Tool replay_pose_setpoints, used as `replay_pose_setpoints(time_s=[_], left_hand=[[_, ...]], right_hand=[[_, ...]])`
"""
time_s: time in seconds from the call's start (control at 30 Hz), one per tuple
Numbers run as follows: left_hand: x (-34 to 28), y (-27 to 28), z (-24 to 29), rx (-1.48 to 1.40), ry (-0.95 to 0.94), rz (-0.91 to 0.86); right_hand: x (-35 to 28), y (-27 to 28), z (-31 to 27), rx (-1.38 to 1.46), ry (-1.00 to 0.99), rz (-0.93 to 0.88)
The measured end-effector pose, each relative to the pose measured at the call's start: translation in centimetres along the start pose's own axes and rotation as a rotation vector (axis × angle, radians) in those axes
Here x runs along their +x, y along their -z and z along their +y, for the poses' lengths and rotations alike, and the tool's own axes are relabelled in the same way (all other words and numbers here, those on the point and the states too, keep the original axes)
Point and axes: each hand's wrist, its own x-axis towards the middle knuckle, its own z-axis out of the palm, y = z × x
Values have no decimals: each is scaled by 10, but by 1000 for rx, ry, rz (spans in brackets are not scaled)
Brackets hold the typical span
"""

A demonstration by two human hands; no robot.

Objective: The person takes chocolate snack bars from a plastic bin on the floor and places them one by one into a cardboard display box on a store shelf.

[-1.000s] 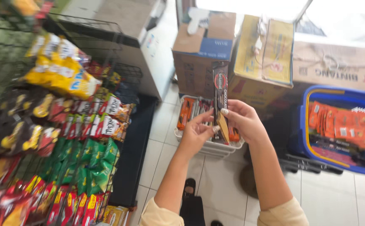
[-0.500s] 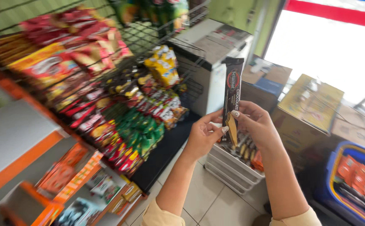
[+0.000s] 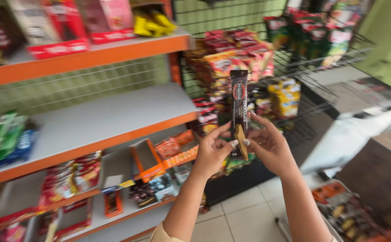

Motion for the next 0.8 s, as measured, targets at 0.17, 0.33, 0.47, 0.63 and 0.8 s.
replay_pose_setpoints(time_s=[0.17,0.33,0.47,0.63,0.8], left_hand=[[-40,103,87,83,-75,161],[-85,209,130,122,-97,308],[-119,271,185,187,-122,387],[-151,307,254,186,-95,456],[-158,338,289,268,-154,486]], right_hand=[[2,-121,-10,79,0,-133],[-10,-223,-62,-11,132,-348],[-15,-297,-88,-407,445,-390],[-14,-370,-100,-630,730,-187],[-3,-423,-126,-539,901,-86]])
